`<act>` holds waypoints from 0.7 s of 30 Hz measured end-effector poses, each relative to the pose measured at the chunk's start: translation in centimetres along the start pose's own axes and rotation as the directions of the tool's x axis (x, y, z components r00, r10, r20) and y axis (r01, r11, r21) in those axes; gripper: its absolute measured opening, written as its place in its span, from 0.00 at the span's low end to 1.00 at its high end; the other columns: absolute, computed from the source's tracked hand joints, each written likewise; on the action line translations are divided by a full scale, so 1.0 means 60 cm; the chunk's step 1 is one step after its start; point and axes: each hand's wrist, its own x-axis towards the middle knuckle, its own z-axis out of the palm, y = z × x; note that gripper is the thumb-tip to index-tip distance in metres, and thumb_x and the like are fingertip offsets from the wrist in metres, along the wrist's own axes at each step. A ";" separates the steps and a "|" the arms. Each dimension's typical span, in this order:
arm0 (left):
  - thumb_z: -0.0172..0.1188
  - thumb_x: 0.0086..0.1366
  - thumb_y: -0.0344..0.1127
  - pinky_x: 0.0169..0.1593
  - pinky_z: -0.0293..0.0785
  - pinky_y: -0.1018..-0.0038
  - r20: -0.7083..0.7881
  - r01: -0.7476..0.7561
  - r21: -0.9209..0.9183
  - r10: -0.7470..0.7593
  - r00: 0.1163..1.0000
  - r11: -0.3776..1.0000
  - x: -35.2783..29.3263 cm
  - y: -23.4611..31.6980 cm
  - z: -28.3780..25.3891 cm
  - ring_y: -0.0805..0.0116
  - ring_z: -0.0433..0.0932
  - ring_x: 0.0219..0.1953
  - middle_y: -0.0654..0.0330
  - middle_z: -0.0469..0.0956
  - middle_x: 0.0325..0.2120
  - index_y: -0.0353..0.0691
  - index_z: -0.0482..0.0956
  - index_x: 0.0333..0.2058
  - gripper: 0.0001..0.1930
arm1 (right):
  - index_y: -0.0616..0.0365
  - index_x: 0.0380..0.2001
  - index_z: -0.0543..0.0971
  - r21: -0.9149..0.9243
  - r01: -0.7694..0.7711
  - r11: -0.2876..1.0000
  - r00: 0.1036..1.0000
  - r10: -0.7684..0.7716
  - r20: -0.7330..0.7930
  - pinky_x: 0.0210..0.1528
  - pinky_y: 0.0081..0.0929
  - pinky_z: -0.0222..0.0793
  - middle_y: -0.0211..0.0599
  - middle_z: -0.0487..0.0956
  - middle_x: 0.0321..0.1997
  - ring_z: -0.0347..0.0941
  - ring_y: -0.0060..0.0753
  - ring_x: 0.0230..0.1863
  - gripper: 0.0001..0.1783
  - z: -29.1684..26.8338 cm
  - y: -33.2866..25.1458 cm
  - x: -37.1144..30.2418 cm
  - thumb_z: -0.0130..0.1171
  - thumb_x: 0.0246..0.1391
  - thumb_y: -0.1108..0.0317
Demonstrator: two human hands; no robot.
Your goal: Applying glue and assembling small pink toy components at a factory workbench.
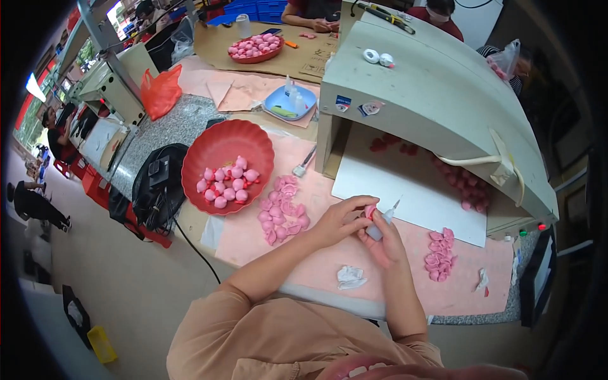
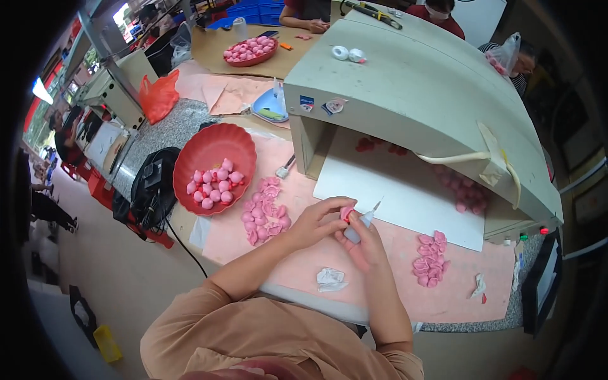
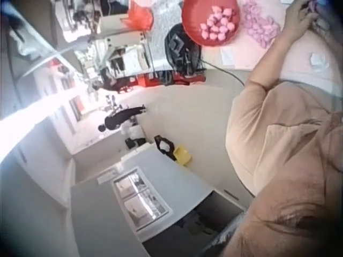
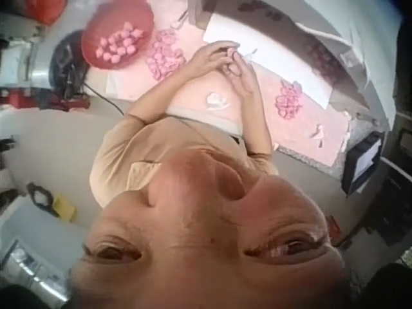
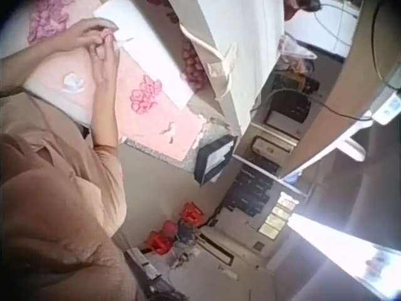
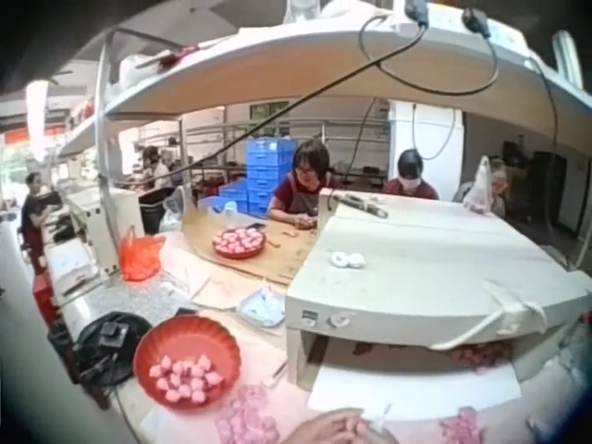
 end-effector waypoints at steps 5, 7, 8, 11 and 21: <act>0.54 0.68 0.32 0.55 0.72 0.73 -0.143 0.235 -0.486 -0.342 0.929 0.842 0.020 0.002 -0.004 0.67 0.74 0.52 0.57 0.72 0.51 0.37 0.64 0.59 0.22 | 0.58 0.47 0.71 -0.471 0.034 0.882 0.992 -0.086 -0.089 0.27 0.21 0.72 0.34 0.77 0.35 0.73 0.22 0.27 0.16 0.017 -0.025 -0.001 0.51 0.63 0.59; 0.53 0.69 0.35 0.52 0.75 0.73 -0.114 0.226 -0.726 -0.437 0.892 0.649 0.030 -0.001 -0.018 0.67 0.76 0.48 0.57 0.73 0.50 0.37 0.64 0.59 0.22 | 0.58 0.44 0.70 -0.698 0.126 0.705 0.977 -0.212 -0.038 0.23 0.15 0.66 0.30 0.76 0.29 0.68 0.16 0.22 0.11 0.006 -0.037 0.002 0.54 0.61 0.66; 0.52 0.69 0.38 0.50 0.76 0.73 -0.110 0.217 -0.742 -0.434 0.894 0.635 0.028 0.001 -0.024 0.67 0.76 0.46 0.56 0.73 0.49 0.37 0.64 0.59 0.22 | 0.58 0.42 0.69 -0.762 0.126 0.636 0.975 -0.222 -0.024 0.23 0.15 0.66 0.29 0.76 0.29 0.68 0.15 0.22 0.10 0.001 -0.040 0.001 0.55 0.59 0.68; 0.48 0.71 0.44 0.44 0.76 0.74 -0.073 0.205 -0.808 -0.439 0.896 0.553 0.032 -0.002 -0.030 0.71 0.77 0.37 0.55 0.74 0.47 0.36 0.66 0.57 0.22 | 0.59 0.38 0.69 -0.704 0.263 0.660 0.941 -0.336 0.037 0.22 0.14 0.64 0.27 0.75 0.29 0.67 0.13 0.22 0.10 -0.018 -0.047 0.013 0.59 0.56 0.72; 0.47 0.71 0.45 0.44 0.77 0.75 0.139 0.343 -0.845 -0.451 0.881 0.409 0.019 -0.022 -0.013 0.72 0.76 0.39 0.53 0.75 0.48 0.33 0.66 0.56 0.23 | 0.59 0.39 0.71 -0.604 0.457 0.653 0.839 -0.541 0.050 0.27 0.13 0.62 0.28 0.73 0.31 0.67 0.13 0.28 0.12 -0.032 -0.066 -0.001 0.58 0.59 0.63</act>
